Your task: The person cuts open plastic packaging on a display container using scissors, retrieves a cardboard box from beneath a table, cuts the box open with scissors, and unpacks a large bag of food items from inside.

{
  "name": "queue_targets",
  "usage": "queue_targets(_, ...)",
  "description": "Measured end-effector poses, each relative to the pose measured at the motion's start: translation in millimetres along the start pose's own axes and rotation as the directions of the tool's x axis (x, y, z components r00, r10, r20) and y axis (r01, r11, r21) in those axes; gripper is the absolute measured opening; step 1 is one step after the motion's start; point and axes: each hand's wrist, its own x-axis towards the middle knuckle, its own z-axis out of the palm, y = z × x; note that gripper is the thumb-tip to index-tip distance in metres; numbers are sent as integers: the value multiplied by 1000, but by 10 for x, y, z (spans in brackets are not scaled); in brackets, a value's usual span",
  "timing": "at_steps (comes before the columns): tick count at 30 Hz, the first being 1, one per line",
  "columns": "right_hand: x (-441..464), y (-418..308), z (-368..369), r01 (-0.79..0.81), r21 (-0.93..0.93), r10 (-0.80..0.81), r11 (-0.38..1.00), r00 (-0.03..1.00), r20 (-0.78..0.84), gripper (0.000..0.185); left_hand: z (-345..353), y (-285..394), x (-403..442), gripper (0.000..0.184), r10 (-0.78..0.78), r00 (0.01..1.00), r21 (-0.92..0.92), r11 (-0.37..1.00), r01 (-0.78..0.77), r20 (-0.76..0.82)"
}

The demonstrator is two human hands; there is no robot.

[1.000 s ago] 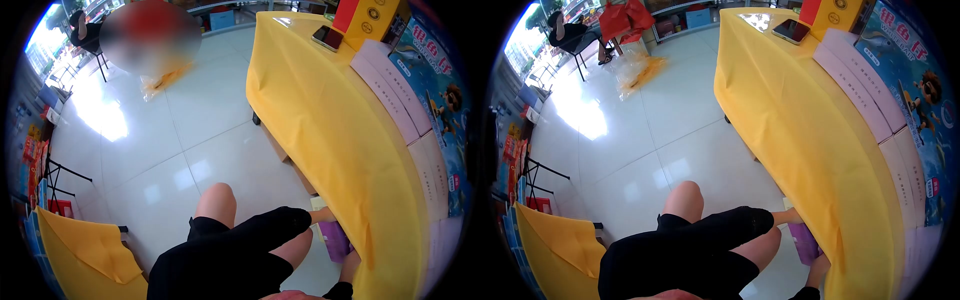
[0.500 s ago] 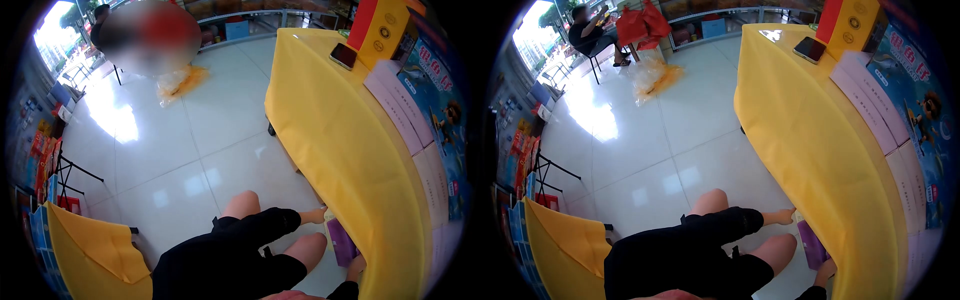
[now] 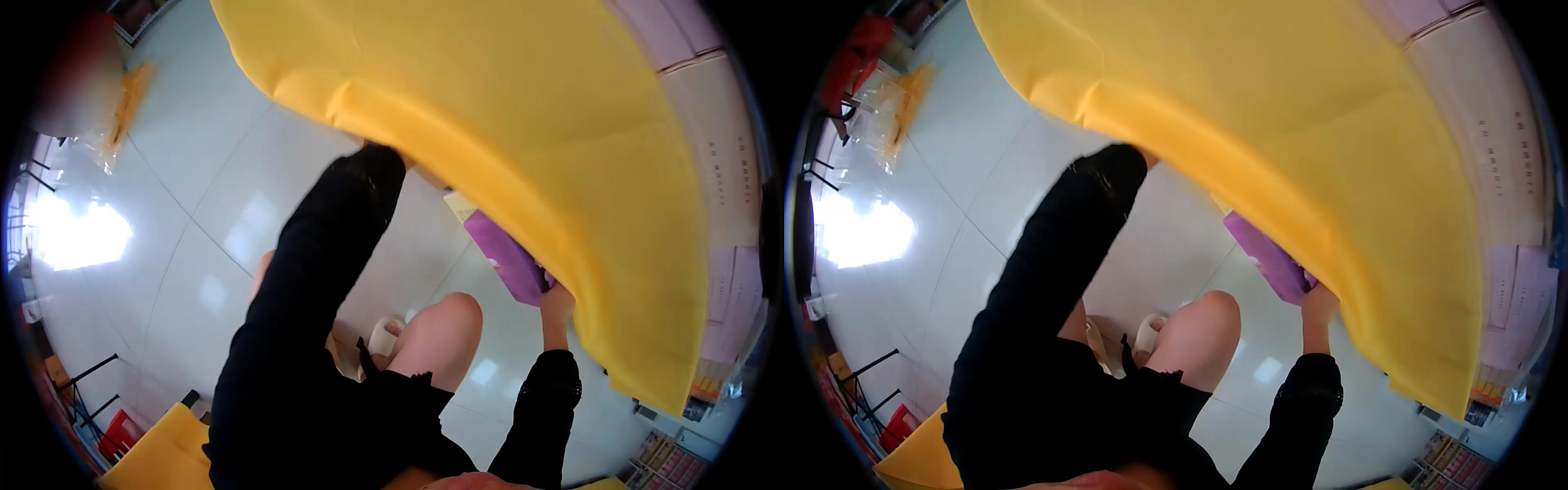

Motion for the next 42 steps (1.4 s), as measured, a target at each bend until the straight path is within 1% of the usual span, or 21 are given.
queue_targets(1, 0, -12, -37, 0, -12, 0, 1000, 1000, 31, 34, -27, 18, 150, 47, -22, 1000, -9, 1000, 22, -2)
queue_targets(3, 32, -68, -29, -81, -189, 127, 979, 961, 245, 50, -87, 97, 405, 47, -41, 999, -14, 999, 41, -11)
queue_targets(4, 36, -36, 13, -32, -225, 81, 974, 974, 212, 58, -71, 98, 500, 47, -51, 999, -14, 999, 50, -14)
queue_targets(7, 52, -18, -9, -11, -164, 43, 986, 980, 196, 59, -59, 133, 612, 48, -79, 997, 4, 997, 79, -21)
queue_targets(14, 107, 19, -21, -16, -164, 45, 986, 984, 170, 57, -75, -332, 509, 49, -153, 987, 35, 987, 155, -46)
queue_targets(16, 233, 21, -16, -110, -230, 180, 967, 933, 313, 47, -103, -472, 489, 50, -165, 985, 40, 985, 167, -53)
queue_targets(17, 295, 43, 13, -125, -226, 195, 966, 928, 318, 47, -120, -539, 479, 50, -166, 985, 43, 985, 168, -54)
queue_targets(19, 428, 169, 127, -190, -186, 248, 964, 894, 372, 38, -119, -630, 451, 50, -169, 984, 46, 984, 172, -53)
queue_targets(21, 454, 328, 255, -151, -56, 160, 987, 948, 276, 33, -108, -681, 433, 51, -167, 985, 48, 984, 170, -49)
queue_targets(22, 471, 197, 111, -147, 216, 79, 965, 952, 296, 32, -104, -690, 440, 51, -171, 984, 51, 983, 174, -50)
queue_targets(23, 349, 8, -74, -10, 202, -10, 979, 995, 97, 31, -94, -684, 458, 51, -172, 984, 50, 983, 175, -46)
queue_targets(24, 165, -517, -441, 122, 153, -108, 981, 989, -96, 31, -95, -704, 477, 51, -179, 983, 47, 982, 181, -42)
queue_targets(26, -180, -1059, -603, 257, 514, -288, 819, 957, -20, 34, -110, -719, 504, 52, -181, 983, 38, 982, 183, -35)
queue_targets(27, -247, -1290, -589, 183, 676, -401, 714, 898, 180, 31, -95, -727, 486, 52, -179, 983, 37, 983, 180, -33)
queue_targets(28, -210, -1515, -380, 321, 671, -500, 668, 862, 85, 36, -97, -736, 486, 52, -178, 983, 36, 983, 180, -32)
queue_targets(30, 139, -1861, 151, 99, 715, -306, 692, 937, 166, 43, -97, -772, 456, 52, -181, 983, 36, 983, 182, -32)
queue_targets(31, 457, -1883, 689, -169, 834, -136, 525, 951, 278, 53, -109, -781, 433, 53, -184, 982, 32, 982, 185, -32)
queue_targets(33, 1177, -2093, 825, -175, 855, 114, 488, 984, 136, 55, -93, -819, 357, 53, -187, 982, 27, 982, 188, -31)
queue_targets(35, 1544, -2218, 907, -195, 875, 230, 442, 968, 99, 55, -81, -840, 321, 53, -189, 982, 25, 982, 189, -29)
queue_targets(38, 1739, -2337, 994, -194, 898, 306, 396, 949, 70, 54, -65, -816, 309, 54, -189, 981, 22, 982, 190, -32)
queue_targets(42, 1620, -2379, 1034, -176, 925, 355, 336, 934, 49, 53, 18, -699, 295, 55, -171, 984, 45, 984, 173, -43)
